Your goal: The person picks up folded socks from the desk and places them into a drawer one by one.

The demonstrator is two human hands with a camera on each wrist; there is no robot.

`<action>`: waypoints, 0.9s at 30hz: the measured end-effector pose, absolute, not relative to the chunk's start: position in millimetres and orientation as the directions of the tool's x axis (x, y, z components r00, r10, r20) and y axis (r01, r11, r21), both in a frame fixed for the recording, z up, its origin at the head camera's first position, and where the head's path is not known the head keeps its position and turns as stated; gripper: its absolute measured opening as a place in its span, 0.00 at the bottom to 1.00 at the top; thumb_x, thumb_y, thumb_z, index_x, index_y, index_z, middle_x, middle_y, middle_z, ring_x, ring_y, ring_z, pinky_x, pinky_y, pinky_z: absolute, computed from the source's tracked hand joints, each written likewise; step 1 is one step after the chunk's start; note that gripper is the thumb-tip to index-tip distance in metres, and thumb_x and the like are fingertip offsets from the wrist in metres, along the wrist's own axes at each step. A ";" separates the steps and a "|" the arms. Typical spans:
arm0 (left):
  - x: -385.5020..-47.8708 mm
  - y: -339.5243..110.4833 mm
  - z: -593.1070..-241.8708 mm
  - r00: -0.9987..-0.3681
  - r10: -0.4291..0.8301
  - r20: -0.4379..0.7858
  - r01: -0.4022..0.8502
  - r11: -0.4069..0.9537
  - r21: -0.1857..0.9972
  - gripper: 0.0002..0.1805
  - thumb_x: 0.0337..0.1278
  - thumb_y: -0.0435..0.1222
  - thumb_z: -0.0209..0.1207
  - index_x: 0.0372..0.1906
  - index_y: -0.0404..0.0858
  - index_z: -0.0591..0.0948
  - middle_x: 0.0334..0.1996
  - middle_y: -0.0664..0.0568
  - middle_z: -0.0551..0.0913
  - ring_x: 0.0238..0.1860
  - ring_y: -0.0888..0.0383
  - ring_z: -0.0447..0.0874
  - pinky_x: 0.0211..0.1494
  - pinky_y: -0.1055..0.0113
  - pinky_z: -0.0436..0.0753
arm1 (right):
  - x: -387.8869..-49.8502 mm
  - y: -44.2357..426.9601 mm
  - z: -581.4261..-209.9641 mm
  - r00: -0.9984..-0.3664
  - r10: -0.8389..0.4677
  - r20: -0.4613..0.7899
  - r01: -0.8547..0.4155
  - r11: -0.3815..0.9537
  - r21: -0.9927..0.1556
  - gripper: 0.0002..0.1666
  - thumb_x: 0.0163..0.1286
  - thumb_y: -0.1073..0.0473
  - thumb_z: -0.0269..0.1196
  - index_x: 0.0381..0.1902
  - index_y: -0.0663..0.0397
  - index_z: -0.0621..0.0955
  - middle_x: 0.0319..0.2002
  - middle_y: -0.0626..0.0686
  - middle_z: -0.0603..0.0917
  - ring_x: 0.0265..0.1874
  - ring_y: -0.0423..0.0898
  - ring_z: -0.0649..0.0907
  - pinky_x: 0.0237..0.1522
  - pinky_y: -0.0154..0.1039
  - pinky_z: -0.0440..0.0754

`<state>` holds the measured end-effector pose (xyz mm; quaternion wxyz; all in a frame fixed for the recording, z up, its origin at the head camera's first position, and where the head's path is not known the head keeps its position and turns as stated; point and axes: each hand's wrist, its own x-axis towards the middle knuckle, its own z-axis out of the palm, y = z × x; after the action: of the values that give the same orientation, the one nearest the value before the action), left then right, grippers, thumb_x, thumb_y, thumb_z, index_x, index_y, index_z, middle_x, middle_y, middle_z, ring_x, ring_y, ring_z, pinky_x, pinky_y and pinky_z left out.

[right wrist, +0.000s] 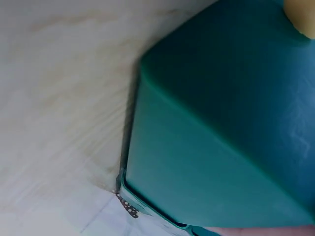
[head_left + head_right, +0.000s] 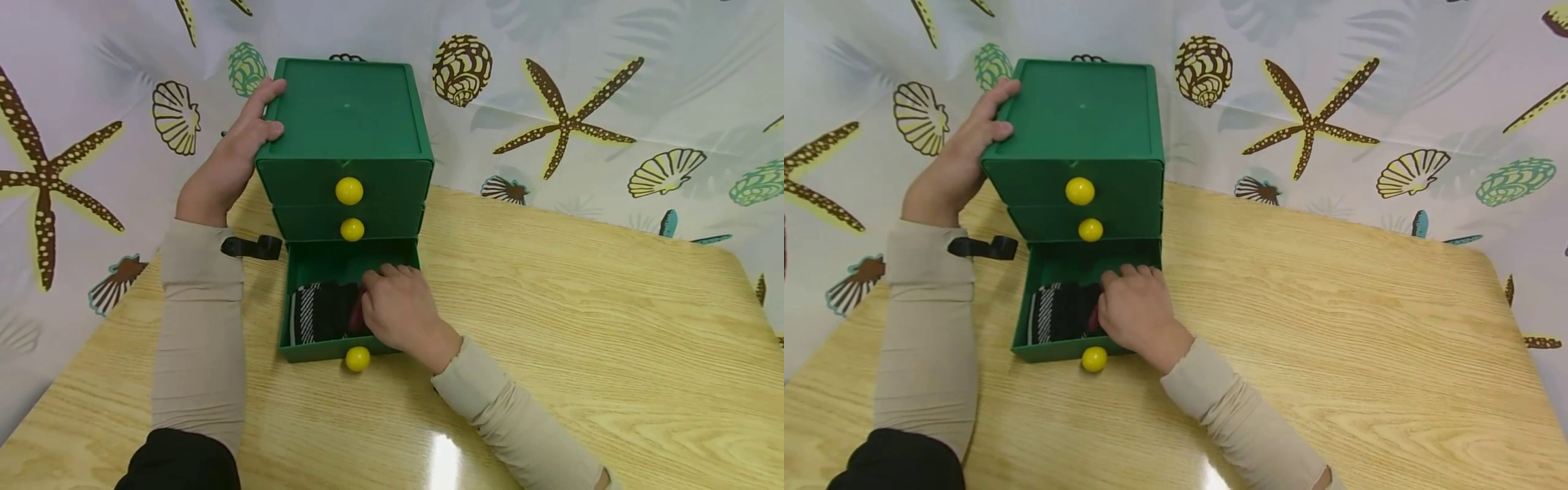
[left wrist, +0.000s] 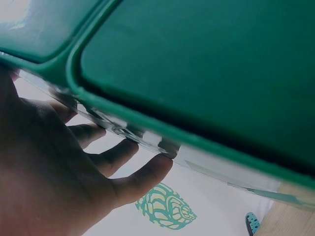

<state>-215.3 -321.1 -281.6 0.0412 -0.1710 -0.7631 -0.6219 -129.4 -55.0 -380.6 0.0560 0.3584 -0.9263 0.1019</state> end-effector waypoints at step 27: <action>-217.3 -321.9 -278.9 -0.941 0.218 0.258 0.296 0.166 0.941 0.37 0.72 0.42 0.38 0.83 0.47 0.46 0.81 0.59 0.28 0.77 0.63 0.24 0.75 0.54 0.39 | -122.8 -54.0 -378.3 -0.499 -0.483 0.719 -0.765 0.635 -0.105 0.01 0.64 0.67 0.64 0.33 0.60 0.83 0.33 0.54 0.84 0.31 0.50 0.79 0.34 0.38 0.77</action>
<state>-217.3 -321.9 -278.9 0.0314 -0.1683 -0.7630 -0.6233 -122.8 -54.0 -378.3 0.3349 0.3717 -0.8399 0.2105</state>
